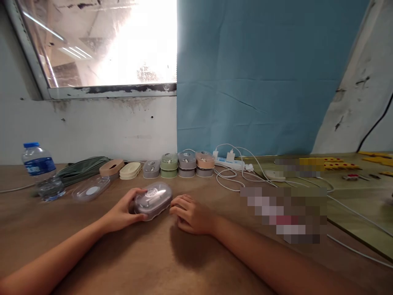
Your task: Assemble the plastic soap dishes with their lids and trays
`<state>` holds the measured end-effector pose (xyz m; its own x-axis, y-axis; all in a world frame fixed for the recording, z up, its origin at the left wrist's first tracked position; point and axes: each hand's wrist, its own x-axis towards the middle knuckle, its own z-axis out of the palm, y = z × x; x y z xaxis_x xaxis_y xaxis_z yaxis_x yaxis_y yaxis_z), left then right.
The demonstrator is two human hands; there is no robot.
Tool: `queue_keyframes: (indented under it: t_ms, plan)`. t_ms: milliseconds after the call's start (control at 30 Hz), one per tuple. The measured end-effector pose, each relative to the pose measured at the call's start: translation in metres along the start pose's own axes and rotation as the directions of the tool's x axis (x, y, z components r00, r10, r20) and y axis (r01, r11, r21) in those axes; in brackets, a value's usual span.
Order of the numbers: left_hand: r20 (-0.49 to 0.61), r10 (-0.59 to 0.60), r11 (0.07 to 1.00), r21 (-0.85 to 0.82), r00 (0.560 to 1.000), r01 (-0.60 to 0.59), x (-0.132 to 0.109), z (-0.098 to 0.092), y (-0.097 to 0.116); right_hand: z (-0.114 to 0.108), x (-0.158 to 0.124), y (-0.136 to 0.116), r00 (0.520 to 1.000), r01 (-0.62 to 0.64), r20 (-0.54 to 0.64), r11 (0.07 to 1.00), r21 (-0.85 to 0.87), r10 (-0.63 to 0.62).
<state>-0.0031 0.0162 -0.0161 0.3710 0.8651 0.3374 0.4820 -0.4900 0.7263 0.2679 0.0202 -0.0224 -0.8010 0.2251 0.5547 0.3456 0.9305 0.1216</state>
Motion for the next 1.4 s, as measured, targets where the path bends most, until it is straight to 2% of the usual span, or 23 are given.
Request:
queue_keyframes:
  t_ms: [167, 267, 367, 567, 667, 867, 967, 1033, 1200, 1300, 1400]
  plan:
    - [0.136, 0.004, 0.996, -0.091, 0.991, 0.009, -0.004, 0.001, 0.001, -0.001, 0.001, 0.000, 1.000, 0.008, 0.016, 1.000, -0.002, -0.008]
    - [0.130, -0.001, 0.987, -0.157, 0.992, 0.022, -0.006, 0.001, 0.003, -0.002, 0.001, 0.000, 0.999, -0.003, 0.034, 1.000, 0.016, 0.003]
    - [0.089, 0.007, 0.987, -0.162, 0.996, 0.008, -0.007, 0.003, 0.006, -0.002, 0.001, 0.000, 0.999, -0.001, 0.043, 1.000, 0.016, 0.000]
    - [0.015, -0.053, 0.981, -0.185, 0.998, 0.055, -0.003, 0.003, 0.007, -0.002, -0.001, 0.000, 0.999, -0.007, 0.036, 1.000, 0.000, 0.007]
    - [-0.075, -0.091, 0.988, -0.132, 0.993, 0.081, 0.000, -0.002, 0.001, -0.002, 0.000, 0.000, 0.999, -0.019, 0.033, 1.000, 0.006, 0.019]
    - [-0.309, -0.187, 0.981, -0.100, 0.932, 0.164, 0.008, -0.017, -0.024, -0.002, 0.001, 0.000, 0.999, -0.022, 0.035, 0.999, 0.024, 0.021]
    - [-0.360, -0.226, 0.973, -0.045, 0.905, 0.225, 0.010, -0.024, -0.035, -0.003, 0.001, 0.000, 0.999, -0.027, 0.038, 0.999, 0.028, 0.026]
    - [-0.375, -0.196, 0.968, 0.075, 0.906, 0.241, 0.011, -0.027, -0.039, -0.003, 0.001, -0.001, 0.999, -0.032, 0.044, 0.999, 0.030, 0.030]
    - [-0.207, -0.064, 0.919, 0.370, 0.976, 0.139, 0.007, -0.028, -0.024, -0.003, 0.001, -0.001, 0.998, -0.036, 0.053, 0.999, 0.036, 0.034]
    - [-0.144, 0.039, 0.852, 0.521, 0.989, 0.042, 0.003, -0.025, -0.011, -0.003, 0.001, 0.000, 0.998, -0.043, 0.055, 0.998, 0.035, 0.041]
    - [-0.022, 0.095, 0.833, 0.549, 0.995, -0.067, 0.002, -0.022, -0.010, -0.004, 0.001, -0.001, 0.997, -0.045, 0.057, 0.998, 0.037, 0.043]
